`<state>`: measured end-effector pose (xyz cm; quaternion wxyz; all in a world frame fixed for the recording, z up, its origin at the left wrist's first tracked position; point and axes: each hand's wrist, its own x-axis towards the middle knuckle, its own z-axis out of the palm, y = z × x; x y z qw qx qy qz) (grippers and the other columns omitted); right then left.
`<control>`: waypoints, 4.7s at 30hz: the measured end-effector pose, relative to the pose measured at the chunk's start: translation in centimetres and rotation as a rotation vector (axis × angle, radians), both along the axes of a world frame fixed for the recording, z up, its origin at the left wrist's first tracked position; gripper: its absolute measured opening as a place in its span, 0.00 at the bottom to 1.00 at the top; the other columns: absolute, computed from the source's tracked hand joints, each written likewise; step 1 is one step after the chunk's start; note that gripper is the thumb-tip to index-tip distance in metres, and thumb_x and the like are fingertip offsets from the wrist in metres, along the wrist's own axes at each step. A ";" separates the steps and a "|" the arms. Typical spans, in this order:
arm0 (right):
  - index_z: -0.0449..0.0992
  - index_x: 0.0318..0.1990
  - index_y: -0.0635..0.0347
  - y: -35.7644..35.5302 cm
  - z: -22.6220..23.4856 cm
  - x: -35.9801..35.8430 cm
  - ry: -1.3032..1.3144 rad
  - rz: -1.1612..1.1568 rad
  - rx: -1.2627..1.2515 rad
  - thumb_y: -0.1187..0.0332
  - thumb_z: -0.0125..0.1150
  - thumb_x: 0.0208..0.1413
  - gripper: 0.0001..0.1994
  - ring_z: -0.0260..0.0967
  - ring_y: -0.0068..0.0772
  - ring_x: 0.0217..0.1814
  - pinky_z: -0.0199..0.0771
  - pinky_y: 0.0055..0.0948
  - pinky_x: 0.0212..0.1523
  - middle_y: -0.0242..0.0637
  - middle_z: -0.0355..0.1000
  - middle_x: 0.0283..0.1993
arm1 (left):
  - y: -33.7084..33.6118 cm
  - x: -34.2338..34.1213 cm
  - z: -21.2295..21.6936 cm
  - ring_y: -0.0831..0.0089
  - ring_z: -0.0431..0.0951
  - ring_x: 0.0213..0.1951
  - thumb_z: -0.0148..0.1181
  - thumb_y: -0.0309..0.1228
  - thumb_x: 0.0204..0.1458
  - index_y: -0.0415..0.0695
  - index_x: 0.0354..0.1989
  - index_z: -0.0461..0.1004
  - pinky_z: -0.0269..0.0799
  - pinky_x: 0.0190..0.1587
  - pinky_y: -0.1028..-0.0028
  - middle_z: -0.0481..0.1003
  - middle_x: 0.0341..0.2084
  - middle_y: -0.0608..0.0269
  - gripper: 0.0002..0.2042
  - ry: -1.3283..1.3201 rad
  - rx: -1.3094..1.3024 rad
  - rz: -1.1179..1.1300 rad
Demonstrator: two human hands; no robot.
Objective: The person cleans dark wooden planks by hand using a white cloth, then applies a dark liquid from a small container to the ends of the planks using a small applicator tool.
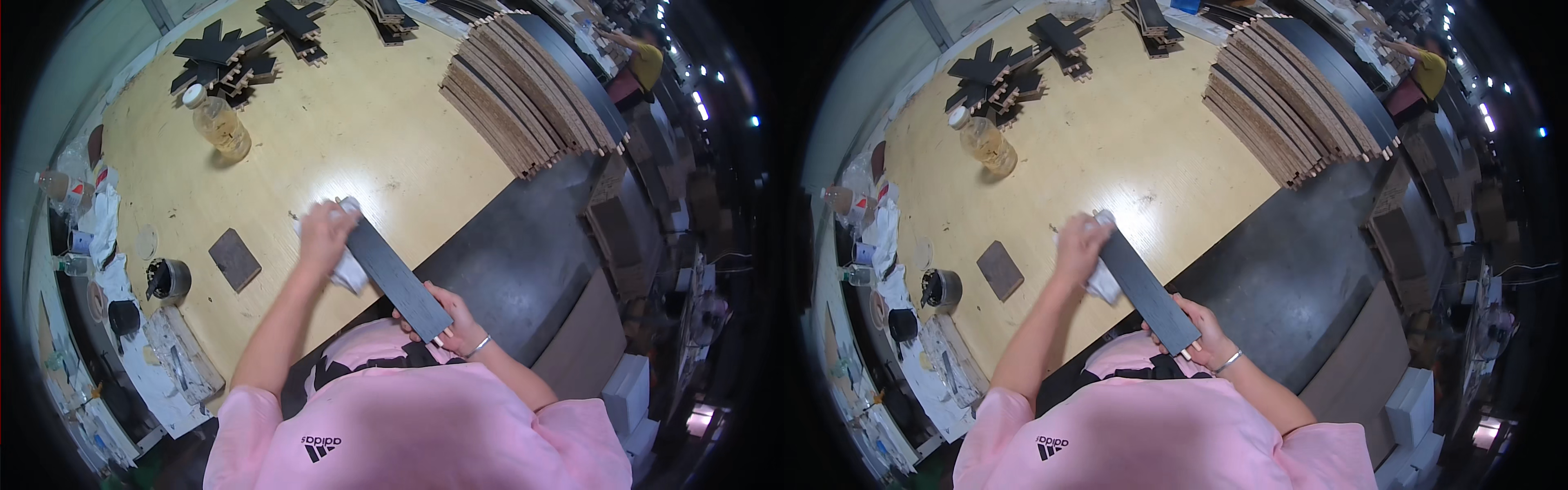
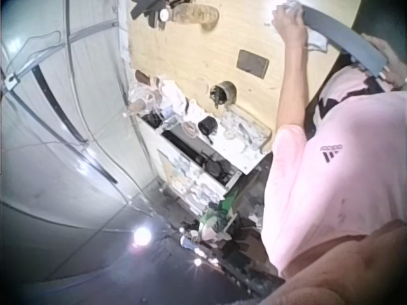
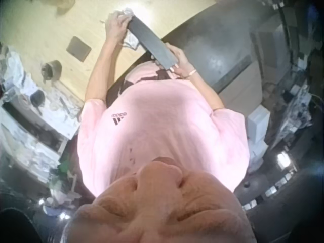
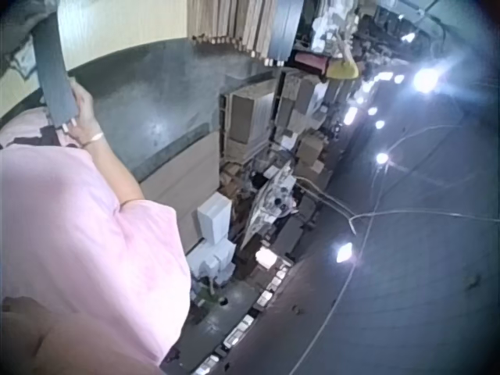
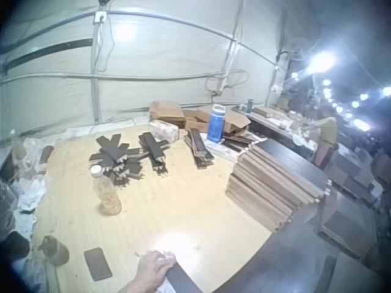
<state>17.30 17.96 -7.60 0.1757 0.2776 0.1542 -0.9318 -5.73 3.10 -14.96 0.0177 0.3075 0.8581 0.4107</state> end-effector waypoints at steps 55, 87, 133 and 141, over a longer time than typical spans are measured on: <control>0.69 0.53 0.69 0.6 0.3 1.1 -0.020 0.091 0.032 0.47 0.31 0.69 0.30 0.74 0.38 0.37 0.80 0.37 0.36 0.48 0.72 0.42 | 1.7 2.2 0.3 0.55 0.70 0.38 0.64 0.32 0.49 0.45 0.37 0.82 0.66 0.42 0.60 0.71 0.32 0.57 0.08 0.074 0.003 0.021; 0.72 0.52 0.62 1.9 3.8 -4.5 0.320 -0.033 0.113 0.47 0.38 0.69 0.26 0.78 0.34 0.35 0.81 0.32 0.37 0.44 0.77 0.42 | 1.4 5.3 11.8 0.61 0.70 0.34 0.63 0.23 0.39 0.50 0.38 0.82 0.63 0.34 0.62 0.70 0.29 0.60 0.15 0.235 0.196 -0.225; 0.69 0.53 0.66 2.1 5.3 -2.7 0.356 0.127 0.670 0.51 0.39 0.70 0.24 0.76 0.34 0.33 0.80 0.31 0.34 0.45 0.75 0.39 | 1.5 -3.5 16.5 0.65 0.69 0.34 0.64 0.24 0.44 0.49 0.43 0.83 0.62 0.35 0.67 0.70 0.28 0.63 0.15 0.579 0.286 -0.117; 0.68 0.54 0.71 2.3 4.1 -0.7 0.427 0.009 0.559 0.46 0.52 0.63 0.30 0.78 0.37 0.37 0.81 0.35 0.40 0.48 0.75 0.42 | 0.0 -4.0 12.6 0.79 0.71 0.32 0.57 0.26 0.58 0.38 0.44 0.80 0.67 0.35 0.76 0.73 0.30 0.67 0.09 -0.255 0.526 -0.063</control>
